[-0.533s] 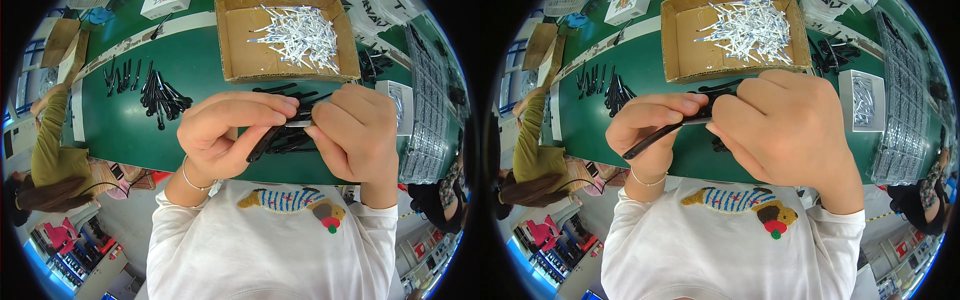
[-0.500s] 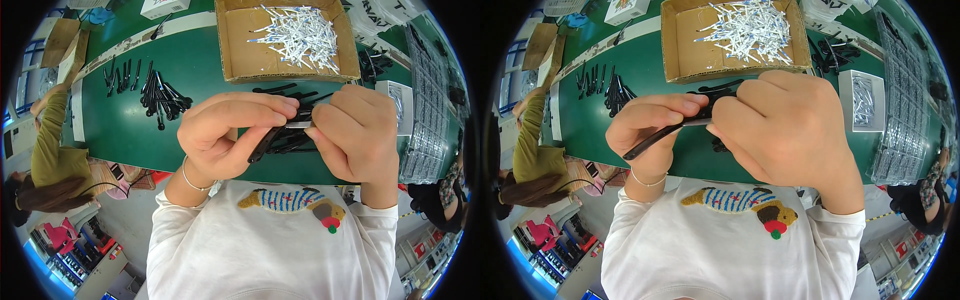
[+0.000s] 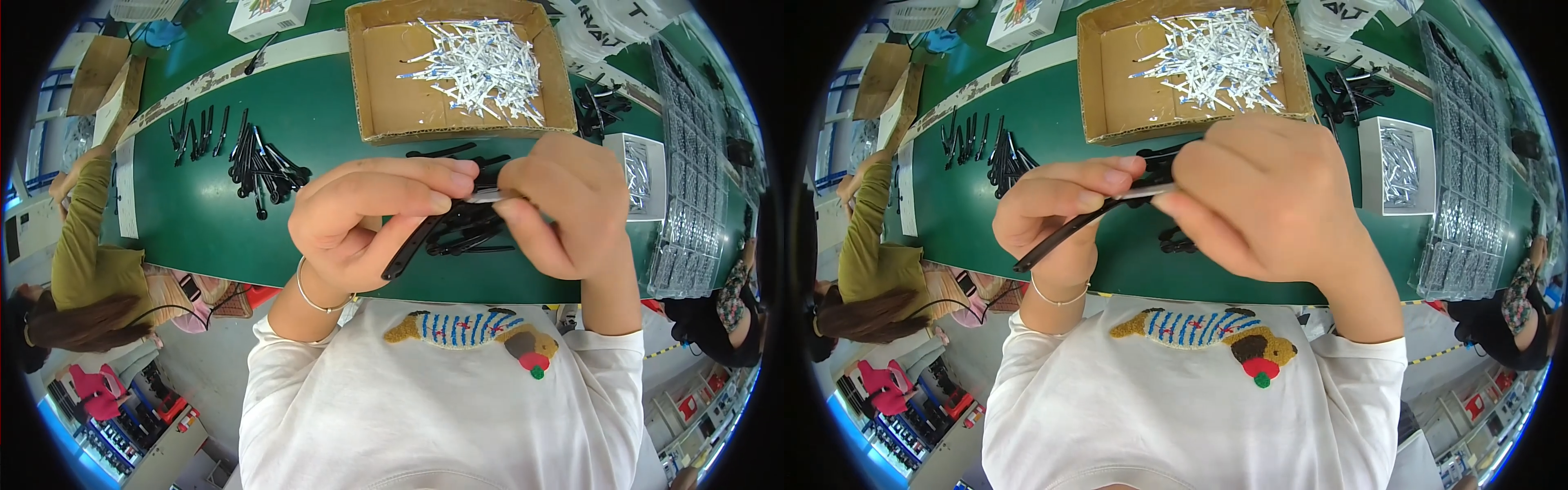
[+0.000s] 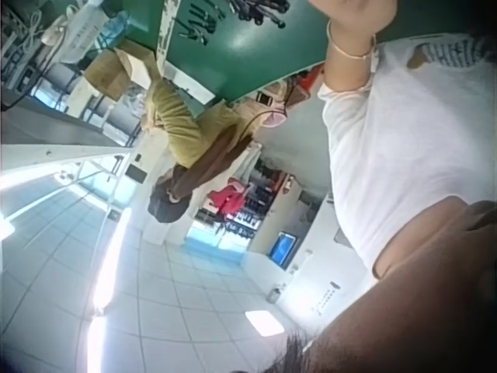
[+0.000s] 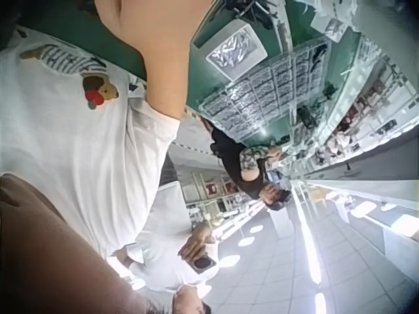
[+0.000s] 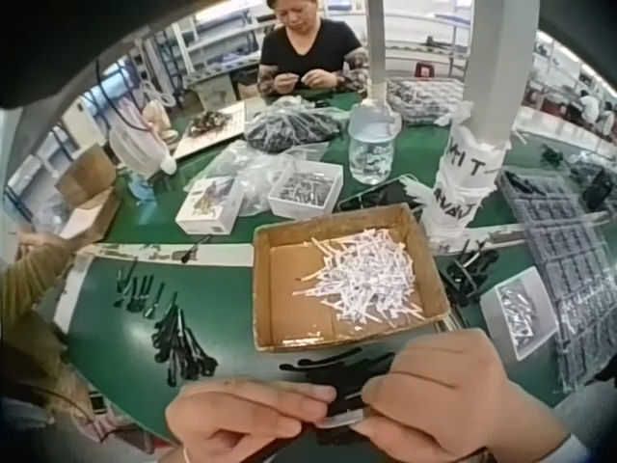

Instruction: The person assembles small black plastic components by inserting thin metal strips into them with tweezers.

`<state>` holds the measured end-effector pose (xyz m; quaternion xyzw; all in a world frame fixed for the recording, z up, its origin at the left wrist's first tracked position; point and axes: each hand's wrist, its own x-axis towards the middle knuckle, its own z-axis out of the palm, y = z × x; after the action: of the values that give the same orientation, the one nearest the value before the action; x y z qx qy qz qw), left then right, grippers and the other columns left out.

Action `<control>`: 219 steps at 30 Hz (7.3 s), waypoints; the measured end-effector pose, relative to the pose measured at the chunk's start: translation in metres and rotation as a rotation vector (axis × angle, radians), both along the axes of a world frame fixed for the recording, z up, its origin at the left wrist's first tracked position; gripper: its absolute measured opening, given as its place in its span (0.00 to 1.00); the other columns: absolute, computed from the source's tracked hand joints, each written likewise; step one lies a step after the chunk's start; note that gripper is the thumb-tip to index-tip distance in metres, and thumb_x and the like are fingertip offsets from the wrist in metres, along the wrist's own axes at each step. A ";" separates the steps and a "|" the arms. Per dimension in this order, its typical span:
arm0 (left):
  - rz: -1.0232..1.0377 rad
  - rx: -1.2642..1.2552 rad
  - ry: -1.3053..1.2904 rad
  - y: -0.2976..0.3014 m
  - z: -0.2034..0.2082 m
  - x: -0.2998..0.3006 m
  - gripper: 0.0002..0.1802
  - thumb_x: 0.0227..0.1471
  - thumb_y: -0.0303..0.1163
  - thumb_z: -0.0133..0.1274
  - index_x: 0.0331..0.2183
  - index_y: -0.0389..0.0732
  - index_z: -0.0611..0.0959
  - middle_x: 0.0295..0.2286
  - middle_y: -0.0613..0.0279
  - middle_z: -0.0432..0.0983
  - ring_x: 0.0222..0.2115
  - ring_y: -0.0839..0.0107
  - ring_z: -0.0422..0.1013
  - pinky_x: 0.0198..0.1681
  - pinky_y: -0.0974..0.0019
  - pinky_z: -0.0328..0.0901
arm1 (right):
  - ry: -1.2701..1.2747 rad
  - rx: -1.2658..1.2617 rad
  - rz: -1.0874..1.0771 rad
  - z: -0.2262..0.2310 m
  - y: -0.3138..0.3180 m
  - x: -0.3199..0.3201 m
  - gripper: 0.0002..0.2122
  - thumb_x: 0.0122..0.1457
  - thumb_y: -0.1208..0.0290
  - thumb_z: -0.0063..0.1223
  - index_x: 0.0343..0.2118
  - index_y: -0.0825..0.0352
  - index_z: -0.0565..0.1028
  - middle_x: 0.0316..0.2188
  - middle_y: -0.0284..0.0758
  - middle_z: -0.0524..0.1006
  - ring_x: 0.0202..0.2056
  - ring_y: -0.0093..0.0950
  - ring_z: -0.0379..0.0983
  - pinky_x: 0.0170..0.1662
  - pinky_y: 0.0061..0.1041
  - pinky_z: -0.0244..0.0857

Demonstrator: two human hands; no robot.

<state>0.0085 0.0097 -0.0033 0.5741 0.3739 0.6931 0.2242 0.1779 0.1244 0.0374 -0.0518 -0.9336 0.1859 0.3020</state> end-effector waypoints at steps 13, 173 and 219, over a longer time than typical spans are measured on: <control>0.160 -0.373 0.232 -0.004 0.018 0.011 0.05 0.36 0.18 0.54 0.23 0.33 0.76 0.21 0.61 0.73 0.21 0.71 0.70 0.27 0.73 0.67 | 0.214 -1.083 -0.031 -0.031 -0.016 -0.003 0.10 0.48 0.82 0.56 0.36 0.67 0.77 0.20 0.22 0.69 0.16 0.08 0.50 0.20 0.11 0.45; -0.080 -0.256 0.335 -0.006 -0.002 -0.010 0.09 0.42 0.23 0.54 0.31 0.38 0.79 0.27 0.53 0.76 0.30 0.58 0.74 0.31 0.63 0.67 | 0.044 -0.369 -0.294 -0.037 -0.048 -0.003 0.05 0.49 0.79 0.58 0.26 0.71 0.73 0.23 0.31 0.69 0.25 0.20 0.64 0.27 0.17 0.57; 0.294 -0.286 -0.197 0.004 0.006 -0.064 0.04 0.42 0.22 0.56 0.26 0.35 0.79 0.22 0.64 0.75 0.20 0.81 0.69 0.23 0.75 0.64 | -0.064 0.065 -0.507 0.003 0.079 0.050 0.18 0.58 0.69 0.52 0.13 0.69 0.67 0.10 0.34 0.58 0.13 0.26 0.48 0.17 0.27 0.48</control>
<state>-0.0553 0.0138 0.0027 0.4055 0.5244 0.7108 0.2354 0.2282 0.2031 0.0400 -0.2804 -0.9053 0.0721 0.3108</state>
